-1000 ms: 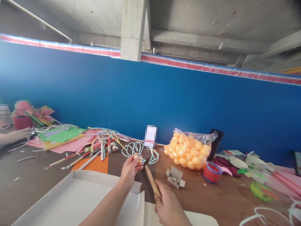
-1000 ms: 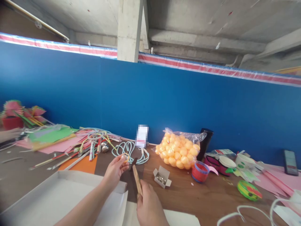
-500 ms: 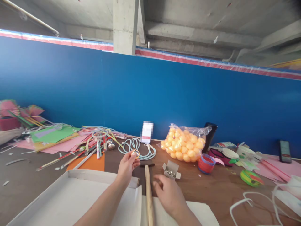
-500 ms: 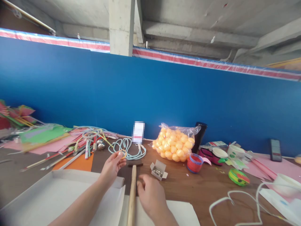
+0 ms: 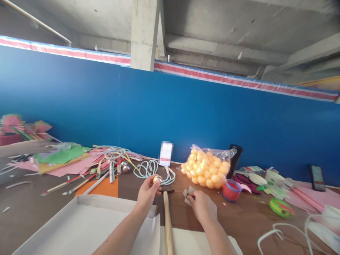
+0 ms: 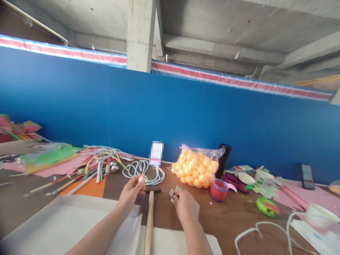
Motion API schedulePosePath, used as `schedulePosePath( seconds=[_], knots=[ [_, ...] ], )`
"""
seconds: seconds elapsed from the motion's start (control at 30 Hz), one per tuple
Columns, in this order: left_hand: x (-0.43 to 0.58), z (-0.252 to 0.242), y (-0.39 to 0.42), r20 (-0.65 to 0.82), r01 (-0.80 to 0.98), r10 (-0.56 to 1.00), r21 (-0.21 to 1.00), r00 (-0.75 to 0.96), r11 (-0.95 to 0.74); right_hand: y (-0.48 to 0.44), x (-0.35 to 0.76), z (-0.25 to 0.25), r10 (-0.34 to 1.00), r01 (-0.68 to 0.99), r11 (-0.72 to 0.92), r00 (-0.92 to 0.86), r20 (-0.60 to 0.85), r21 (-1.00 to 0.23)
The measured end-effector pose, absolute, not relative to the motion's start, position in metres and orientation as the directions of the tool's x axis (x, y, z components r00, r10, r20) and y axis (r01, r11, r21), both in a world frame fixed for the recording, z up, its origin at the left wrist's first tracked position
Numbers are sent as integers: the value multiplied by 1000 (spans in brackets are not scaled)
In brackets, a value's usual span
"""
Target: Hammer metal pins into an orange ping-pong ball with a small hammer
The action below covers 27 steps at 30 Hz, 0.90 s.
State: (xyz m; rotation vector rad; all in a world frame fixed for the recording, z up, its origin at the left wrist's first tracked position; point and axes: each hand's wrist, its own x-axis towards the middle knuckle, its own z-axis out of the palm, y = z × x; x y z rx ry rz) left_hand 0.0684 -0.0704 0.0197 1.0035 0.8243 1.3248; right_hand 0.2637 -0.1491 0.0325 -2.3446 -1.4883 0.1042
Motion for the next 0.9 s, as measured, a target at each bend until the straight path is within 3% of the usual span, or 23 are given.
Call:
schedulePosePath(
  seconds=[0.23, 0.47, 0.67, 0.9],
  knots=[
    [73, 15, -65, 82, -344, 991, 938, 104, -41, -135, 276, 32, 918, 880, -363, 394, 44, -307],
    [74, 15, -64, 72, -308, 991, 951, 114, -34, -128, 274, 31, 908, 884, -373, 410, 83, -282],
    [74, 15, -65, 69, -288, 990, 957, 126, -30, -131, 279, 26, 897, 850, -365, 431, 102, -380],
    [72, 19, -67, 58, -250, 989, 968, 139, -22, -140, 285, 27, 881, 755, -309, 456, 125, -578]
  ],
)
